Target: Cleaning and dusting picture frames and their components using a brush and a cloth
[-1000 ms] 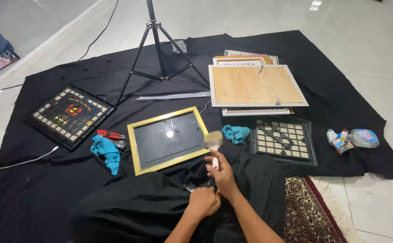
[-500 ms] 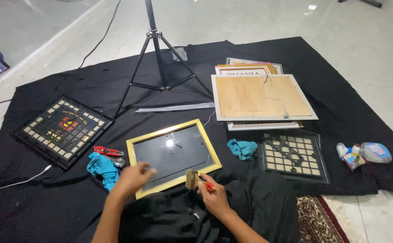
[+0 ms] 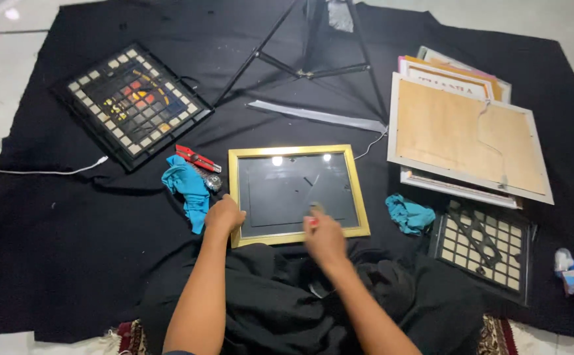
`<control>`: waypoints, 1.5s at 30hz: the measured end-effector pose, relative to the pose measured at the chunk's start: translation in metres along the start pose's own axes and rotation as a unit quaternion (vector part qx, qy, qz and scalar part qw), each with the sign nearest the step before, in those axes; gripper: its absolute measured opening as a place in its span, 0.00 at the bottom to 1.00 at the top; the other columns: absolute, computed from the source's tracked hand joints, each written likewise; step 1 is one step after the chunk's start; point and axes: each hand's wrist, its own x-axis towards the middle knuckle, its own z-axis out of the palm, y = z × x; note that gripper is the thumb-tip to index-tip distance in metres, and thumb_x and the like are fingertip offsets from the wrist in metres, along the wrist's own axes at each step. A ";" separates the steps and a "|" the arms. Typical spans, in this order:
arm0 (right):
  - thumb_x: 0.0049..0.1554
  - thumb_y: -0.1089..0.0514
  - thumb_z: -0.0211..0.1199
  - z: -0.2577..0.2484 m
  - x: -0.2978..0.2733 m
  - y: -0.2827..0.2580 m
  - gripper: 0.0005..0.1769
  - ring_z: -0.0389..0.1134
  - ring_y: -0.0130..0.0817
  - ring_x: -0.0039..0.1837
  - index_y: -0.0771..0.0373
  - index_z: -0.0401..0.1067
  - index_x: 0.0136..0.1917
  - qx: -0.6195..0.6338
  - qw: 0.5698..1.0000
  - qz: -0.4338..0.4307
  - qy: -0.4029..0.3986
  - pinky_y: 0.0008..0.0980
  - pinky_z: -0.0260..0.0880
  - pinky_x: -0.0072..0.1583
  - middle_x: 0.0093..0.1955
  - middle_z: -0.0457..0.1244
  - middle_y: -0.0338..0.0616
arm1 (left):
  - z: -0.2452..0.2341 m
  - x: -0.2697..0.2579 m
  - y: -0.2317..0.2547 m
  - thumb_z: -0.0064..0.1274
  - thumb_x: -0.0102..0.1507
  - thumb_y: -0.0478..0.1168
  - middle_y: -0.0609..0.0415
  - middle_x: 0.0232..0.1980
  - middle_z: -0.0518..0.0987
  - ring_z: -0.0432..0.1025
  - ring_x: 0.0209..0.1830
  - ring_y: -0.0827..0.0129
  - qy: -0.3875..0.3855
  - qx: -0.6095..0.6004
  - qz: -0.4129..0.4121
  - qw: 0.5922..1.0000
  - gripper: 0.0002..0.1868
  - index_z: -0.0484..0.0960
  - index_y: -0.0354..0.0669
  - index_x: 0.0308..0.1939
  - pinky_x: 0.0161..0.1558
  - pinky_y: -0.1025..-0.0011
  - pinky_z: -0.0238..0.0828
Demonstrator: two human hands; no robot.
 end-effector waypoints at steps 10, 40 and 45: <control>0.55 0.46 0.67 0.002 0.029 -0.058 0.17 0.74 0.41 0.54 0.58 0.85 0.52 0.338 0.930 0.083 -0.120 0.40 0.72 0.57 0.46 0.74 0.54 | -0.023 -0.008 0.001 0.57 0.61 0.52 0.29 0.64 0.76 0.70 0.67 0.36 -0.050 -0.047 -0.007 0.998 0.43 0.57 0.33 0.72 0.63 0.39 0.67; 0.50 0.57 0.63 0.011 0.197 0.073 0.06 0.74 0.45 0.35 0.59 0.79 0.37 0.281 0.900 0.218 0.254 0.37 0.75 0.34 0.31 0.69 0.52 | -0.044 -0.023 0.014 0.49 0.61 0.44 0.29 0.65 0.75 0.68 0.68 0.36 -0.082 -0.088 0.005 0.993 0.40 0.53 0.27 0.73 0.63 0.38 0.66; 0.55 0.58 0.61 0.056 0.205 0.068 0.09 0.72 0.59 0.47 0.61 0.76 0.35 0.061 0.940 0.092 0.322 0.51 0.71 0.49 0.35 0.68 0.56 | -0.039 -0.014 0.013 0.49 0.60 0.41 0.26 0.63 0.75 0.68 0.68 0.35 -0.075 -0.095 0.009 0.993 0.41 0.54 0.25 0.72 0.63 0.38 0.65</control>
